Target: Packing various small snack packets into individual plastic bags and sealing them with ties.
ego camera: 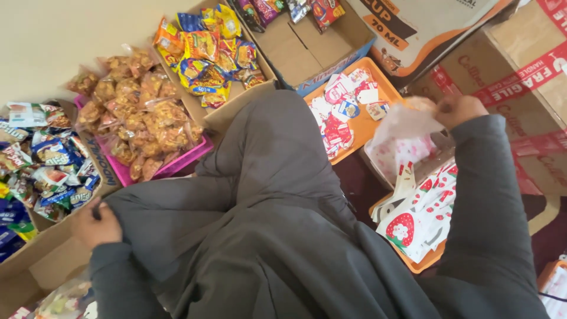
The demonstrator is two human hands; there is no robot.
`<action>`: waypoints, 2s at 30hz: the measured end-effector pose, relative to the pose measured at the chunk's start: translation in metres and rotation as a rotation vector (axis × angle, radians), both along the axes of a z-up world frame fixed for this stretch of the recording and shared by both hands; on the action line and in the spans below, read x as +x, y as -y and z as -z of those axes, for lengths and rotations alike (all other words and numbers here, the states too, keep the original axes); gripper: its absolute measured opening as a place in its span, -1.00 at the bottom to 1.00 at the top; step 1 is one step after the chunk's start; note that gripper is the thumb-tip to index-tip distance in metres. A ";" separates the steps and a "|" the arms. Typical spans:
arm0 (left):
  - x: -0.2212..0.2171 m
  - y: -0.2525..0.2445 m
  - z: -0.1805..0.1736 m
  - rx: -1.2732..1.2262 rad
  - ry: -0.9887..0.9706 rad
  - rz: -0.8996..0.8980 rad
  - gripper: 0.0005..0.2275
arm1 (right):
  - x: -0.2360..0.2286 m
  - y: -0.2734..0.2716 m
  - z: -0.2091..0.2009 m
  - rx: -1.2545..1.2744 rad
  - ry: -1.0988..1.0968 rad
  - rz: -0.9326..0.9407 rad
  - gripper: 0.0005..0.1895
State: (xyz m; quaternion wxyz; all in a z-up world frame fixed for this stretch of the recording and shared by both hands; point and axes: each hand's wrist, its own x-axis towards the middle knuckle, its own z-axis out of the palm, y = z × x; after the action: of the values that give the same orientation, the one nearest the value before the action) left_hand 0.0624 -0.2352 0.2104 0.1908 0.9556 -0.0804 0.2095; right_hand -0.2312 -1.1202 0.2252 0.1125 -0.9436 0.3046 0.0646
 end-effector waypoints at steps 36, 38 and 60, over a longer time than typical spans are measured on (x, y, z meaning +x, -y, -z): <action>-0.062 0.264 -0.154 -0.730 -0.074 0.581 -0.57 | 0.194 -0.337 -0.145 0.771 0.621 -0.589 -0.76; -0.068 0.274 -0.179 -0.418 0.110 0.732 -0.65 | 0.206 -0.346 -0.124 0.109 0.622 -0.936 -0.78; -0.007 0.266 -0.113 -0.303 -0.413 0.482 -0.55 | 0.385 -0.261 -0.037 0.862 0.920 -0.780 -0.82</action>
State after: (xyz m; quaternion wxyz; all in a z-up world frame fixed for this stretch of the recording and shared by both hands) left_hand 0.0554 -0.5010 0.3232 0.3868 0.8922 -0.2314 -0.0295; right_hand 0.1533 -0.8596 0.2625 0.5583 -0.7870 -0.1832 -0.1880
